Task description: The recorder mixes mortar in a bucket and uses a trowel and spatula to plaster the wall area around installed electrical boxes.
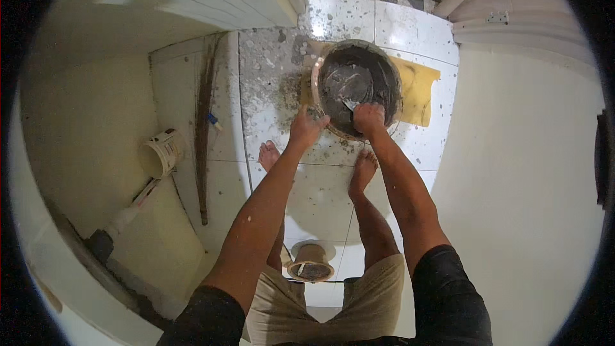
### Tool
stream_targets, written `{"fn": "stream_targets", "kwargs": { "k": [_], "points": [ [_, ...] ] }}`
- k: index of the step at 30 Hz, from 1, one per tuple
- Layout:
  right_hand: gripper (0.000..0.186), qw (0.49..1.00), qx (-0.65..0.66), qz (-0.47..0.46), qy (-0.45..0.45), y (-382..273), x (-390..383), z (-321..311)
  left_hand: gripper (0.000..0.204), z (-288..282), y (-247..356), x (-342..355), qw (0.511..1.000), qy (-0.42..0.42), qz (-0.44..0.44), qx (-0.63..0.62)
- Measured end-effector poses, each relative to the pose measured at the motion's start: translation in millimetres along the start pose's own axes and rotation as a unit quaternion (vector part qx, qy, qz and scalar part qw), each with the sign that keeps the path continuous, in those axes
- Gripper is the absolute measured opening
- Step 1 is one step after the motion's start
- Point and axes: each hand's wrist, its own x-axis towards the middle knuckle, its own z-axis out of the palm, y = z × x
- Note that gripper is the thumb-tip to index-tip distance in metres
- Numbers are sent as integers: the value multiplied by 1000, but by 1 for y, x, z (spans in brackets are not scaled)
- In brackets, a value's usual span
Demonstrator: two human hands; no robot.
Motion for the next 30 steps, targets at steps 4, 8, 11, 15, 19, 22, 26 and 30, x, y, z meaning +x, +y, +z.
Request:
{"fn": "stream_targets", "kwargs": {
  "k": [4,8,11,15,19,22,26,30],
  "points": [
    [23,992,-76,6,-98,28,0,-6,58,41,29,14,977,-123,-98,-142],
    [23,995,-7,88,-40,38,-2,-43,49,40,26,2,991,-102,-28,-87],
    [26,994,43,90,-53,56,-2,-75,46,41,25,5,995,-50,12,-91],
    [28,976,157,148,20,62,1,-68,45,44,18,16,987,-36,7,-154],
    [25,973,154,163,62,63,36,-47,49,42,45,12,988,-121,-33,-94],
    [25,973,157,134,102,29,74,-27,50,44,28,16,984,-83,1,-157],
    [25,956,163,164,180,10,80,-18,49,40,34,17,977,-168,-45,-126],
    [19,984,128,65,109,16,77,-31,47,32,14,31,975,-197,-8,-98]
  ]
}}
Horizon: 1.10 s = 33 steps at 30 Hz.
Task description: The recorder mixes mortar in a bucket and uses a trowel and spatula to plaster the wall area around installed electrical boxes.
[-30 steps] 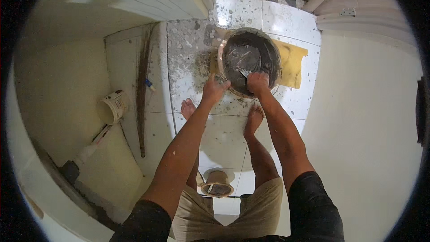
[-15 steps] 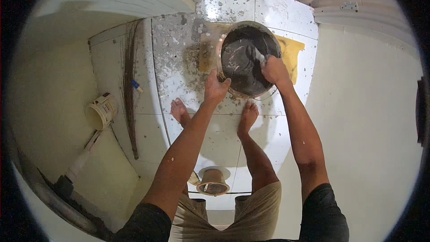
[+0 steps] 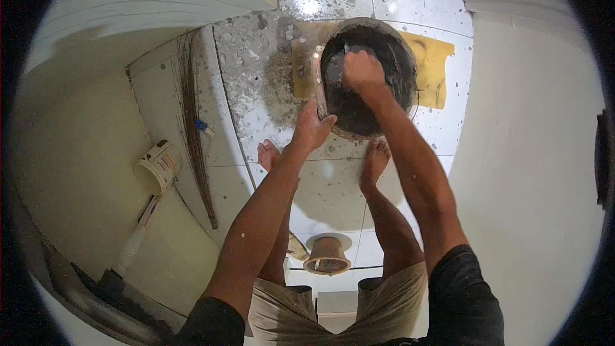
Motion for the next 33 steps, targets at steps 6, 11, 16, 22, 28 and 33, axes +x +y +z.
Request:
{"fn": "stream_targets", "kwargs": {
  "k": [6,11,16,22,28,33],
  "points": [
    [12,963,-62,-257,-52,32,12,-9,49,9,-3,3,999,-25,10,-47],
    [19,964,45,-255,-55,51,9,2,43,7,-30,1,998,-5,50,-25],
    [18,967,-82,-158,-182,51,26,-10,38,24,-13,-12,995,30,38,-88],
    [21,976,-89,-166,-106,46,-12,7,36,26,-15,-5,995,20,67,-77],
    [29,982,-60,-122,-130,63,-28,7,40,32,-11,-7,992,38,122,-16],
    [29,974,-59,-143,-167,79,-49,-28,42,42,3,-28,997,50,63,-12]
  ]
}}
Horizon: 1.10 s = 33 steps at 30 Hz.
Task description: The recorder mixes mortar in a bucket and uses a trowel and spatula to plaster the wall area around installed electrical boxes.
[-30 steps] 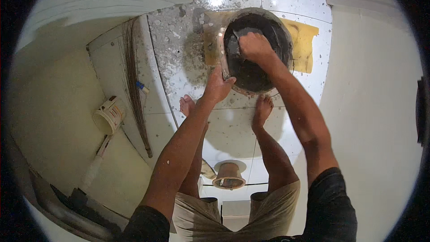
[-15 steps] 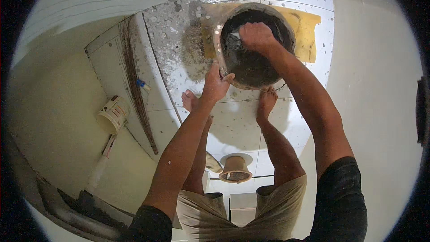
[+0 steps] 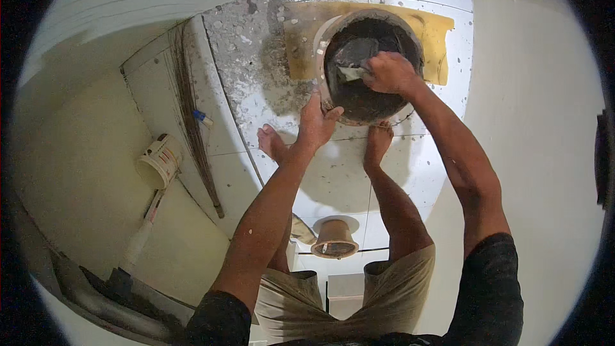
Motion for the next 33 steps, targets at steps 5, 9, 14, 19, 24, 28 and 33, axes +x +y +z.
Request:
{"fn": "stream_targets", "kwargs": {
  "k": [5,9,14,19,24,28,33],
  "points": [
    [21,996,-76,3,51,19,-6,5,40,10,16,-4,999,-8,-19,-37],
    [19,995,-98,4,-6,1,26,18,42,13,24,-5,999,-36,-14,5],
    [32,983,-57,31,-171,-17,30,-23,45,2,13,-8,996,-40,22,70],
    [28,997,-28,12,-72,9,-12,-18,44,13,14,-4,999,-35,38,-5],
    [33,981,107,152,-55,-19,-61,-46,50,-5,5,15,998,-56,-36,-20],
    [31,968,176,150,94,-9,-95,-46,64,-4,11,37,1000,11,-9,5],
    [35,939,273,96,186,-70,-122,-76,82,-49,27,-33,958,209,93,174]
  ]
}}
